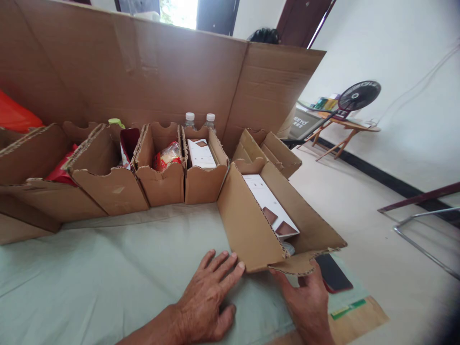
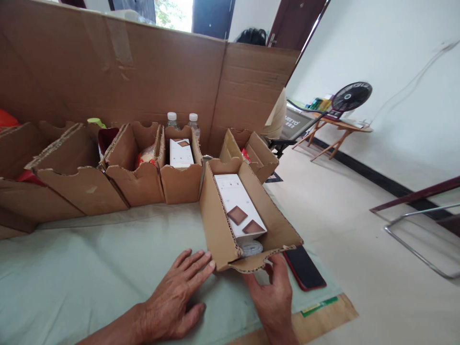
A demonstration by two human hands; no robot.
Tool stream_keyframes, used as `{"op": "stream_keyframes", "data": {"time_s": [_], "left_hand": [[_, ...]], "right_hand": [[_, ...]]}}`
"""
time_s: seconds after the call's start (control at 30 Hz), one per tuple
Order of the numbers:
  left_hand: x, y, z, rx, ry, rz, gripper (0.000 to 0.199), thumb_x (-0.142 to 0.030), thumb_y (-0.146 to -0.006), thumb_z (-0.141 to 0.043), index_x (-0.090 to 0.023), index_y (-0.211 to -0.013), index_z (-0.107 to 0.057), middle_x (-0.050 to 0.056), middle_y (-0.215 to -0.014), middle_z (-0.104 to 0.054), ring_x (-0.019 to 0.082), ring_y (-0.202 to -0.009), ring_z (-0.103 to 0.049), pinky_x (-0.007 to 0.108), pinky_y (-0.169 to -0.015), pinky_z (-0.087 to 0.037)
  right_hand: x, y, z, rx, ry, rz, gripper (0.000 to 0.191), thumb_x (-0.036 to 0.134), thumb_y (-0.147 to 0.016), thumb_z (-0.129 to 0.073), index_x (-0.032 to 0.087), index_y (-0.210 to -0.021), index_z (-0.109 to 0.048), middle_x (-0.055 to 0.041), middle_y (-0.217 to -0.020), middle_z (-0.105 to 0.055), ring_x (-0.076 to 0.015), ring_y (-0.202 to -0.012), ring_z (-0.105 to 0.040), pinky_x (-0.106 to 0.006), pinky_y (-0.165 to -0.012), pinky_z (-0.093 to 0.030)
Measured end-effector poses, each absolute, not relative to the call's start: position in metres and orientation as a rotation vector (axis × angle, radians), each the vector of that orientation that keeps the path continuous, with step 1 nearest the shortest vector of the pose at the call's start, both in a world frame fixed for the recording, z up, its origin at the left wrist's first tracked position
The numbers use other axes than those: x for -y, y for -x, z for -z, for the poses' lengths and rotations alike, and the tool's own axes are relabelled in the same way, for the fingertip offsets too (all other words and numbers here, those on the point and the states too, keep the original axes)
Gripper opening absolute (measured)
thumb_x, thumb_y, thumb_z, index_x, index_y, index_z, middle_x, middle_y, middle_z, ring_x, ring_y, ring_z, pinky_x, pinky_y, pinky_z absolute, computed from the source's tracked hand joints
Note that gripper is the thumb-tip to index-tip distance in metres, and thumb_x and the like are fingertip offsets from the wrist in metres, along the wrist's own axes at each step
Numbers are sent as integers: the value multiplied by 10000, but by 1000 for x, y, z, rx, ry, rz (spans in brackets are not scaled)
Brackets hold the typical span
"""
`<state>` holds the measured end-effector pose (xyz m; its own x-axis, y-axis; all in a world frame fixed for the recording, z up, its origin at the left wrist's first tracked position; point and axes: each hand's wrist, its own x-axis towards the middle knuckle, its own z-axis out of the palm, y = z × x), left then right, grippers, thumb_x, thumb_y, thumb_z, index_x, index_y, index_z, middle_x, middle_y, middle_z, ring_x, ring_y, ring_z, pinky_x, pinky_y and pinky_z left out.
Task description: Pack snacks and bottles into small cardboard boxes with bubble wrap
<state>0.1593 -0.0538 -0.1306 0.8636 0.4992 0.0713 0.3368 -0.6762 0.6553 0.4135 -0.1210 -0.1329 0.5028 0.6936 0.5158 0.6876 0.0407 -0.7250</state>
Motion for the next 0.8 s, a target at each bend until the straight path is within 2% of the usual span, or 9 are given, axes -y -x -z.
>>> {"op": "stream_keyframes", "data": {"time_s": [0.1, 0.27, 0.4, 0.47, 0.57, 0.63, 0.7, 0.8], "left_hand": [[52, -160, 135, -645, -2344, -364, 1010, -210, -730, -600, -237, -1659, -205, 87, -1731, -212, 335, -1594, -233, 648, -1286, -150], [52, -161, 135, -660, -2347, -359, 1001, -221, -736, -625, -247, -1655, -229, 111, -1738, -183, 349, -1592, -234, 655, -1278, -174], [52, -162, 132, -691, -2381, -290, 960, -219, -747, -624, -236, -1642, -279, 134, -1727, -223, 343, -1591, -240, 650, -1281, -165], [52, -162, 129, -699, -2389, -254, 923, -223, -757, -621, -232, -1629, -318, 131, -1718, -255, 338, -1591, -242, 644, -1284, -158], [51, -162, 127, -683, -2391, -216, 859, -246, -764, -633, -208, -1590, -401, 142, -1698, -312, 352, -1585, -253, 646, -1282, -154], [50, -161, 126, -668, -2390, -230, 796, -270, -768, -645, -190, -1541, -475, 152, -1680, -352, 361, -1579, -268, 638, -1285, -146], [51, -160, 126, -665, -2387, -272, 714, -301, -787, -651, -186, -1484, -542, 154, -1670, -375, 363, -1573, -281, 625, -1289, -134], [52, -159, 126, -679, -2377, -319, 643, -338, -814, -651, -189, -1436, -587, 154, -1660, -397, 363, -1567, -296, 613, -1291, -130]], "right_hand": [[112, -409, 129, 1200, 1675, -65, 486, 500, -829, -787, 201, -1163, -598, -99, -1086, -672, -237, -881, -691, -385, -753, -623], [75, -408, 115, 1279, 1715, -13, 532, 627, -838, -749, 202, -1119, -594, -73, -991, -651, -224, -776, -666, -371, -667, -599], [18, -418, 98, 1395, 1805, 100, 677, 794, -812, -625, 180, -1096, -584, -95, -943, -661, -258, -753, -645, -398, -645, -546], [-3, -423, 90, 1425, 1850, 144, 681, 803, -841, -548, 172, -1093, -583, -116, -955, -673, -269, -749, -646, -403, -645, -517], [-9, -418, 85, 1505, 1837, 176, 526, 655, -949, -488, 167, -1116, -592, -112, -937, -682, -266, -749, -647, -407, -683, -502], [-1, -406, 87, 1655, 1761, 153, 381, 518, -987, -500, 181, -1126, -609, -101, -939, -697, -272, -814, -666, -417, -755, -515], [5, -393, 91, 1802, 1685, 104, 290, 415, -973, -541, 202, -1152, -623, -103, -1036, -716, -284, -949, -680, -423, -843, -525], [-2, -379, 96, 1856, 1672, 54, 295, 317, -934, -570, 214, -1205, -623, -114, -1179, -704, -307, -1096, -655, -442, -926, -525]]}}
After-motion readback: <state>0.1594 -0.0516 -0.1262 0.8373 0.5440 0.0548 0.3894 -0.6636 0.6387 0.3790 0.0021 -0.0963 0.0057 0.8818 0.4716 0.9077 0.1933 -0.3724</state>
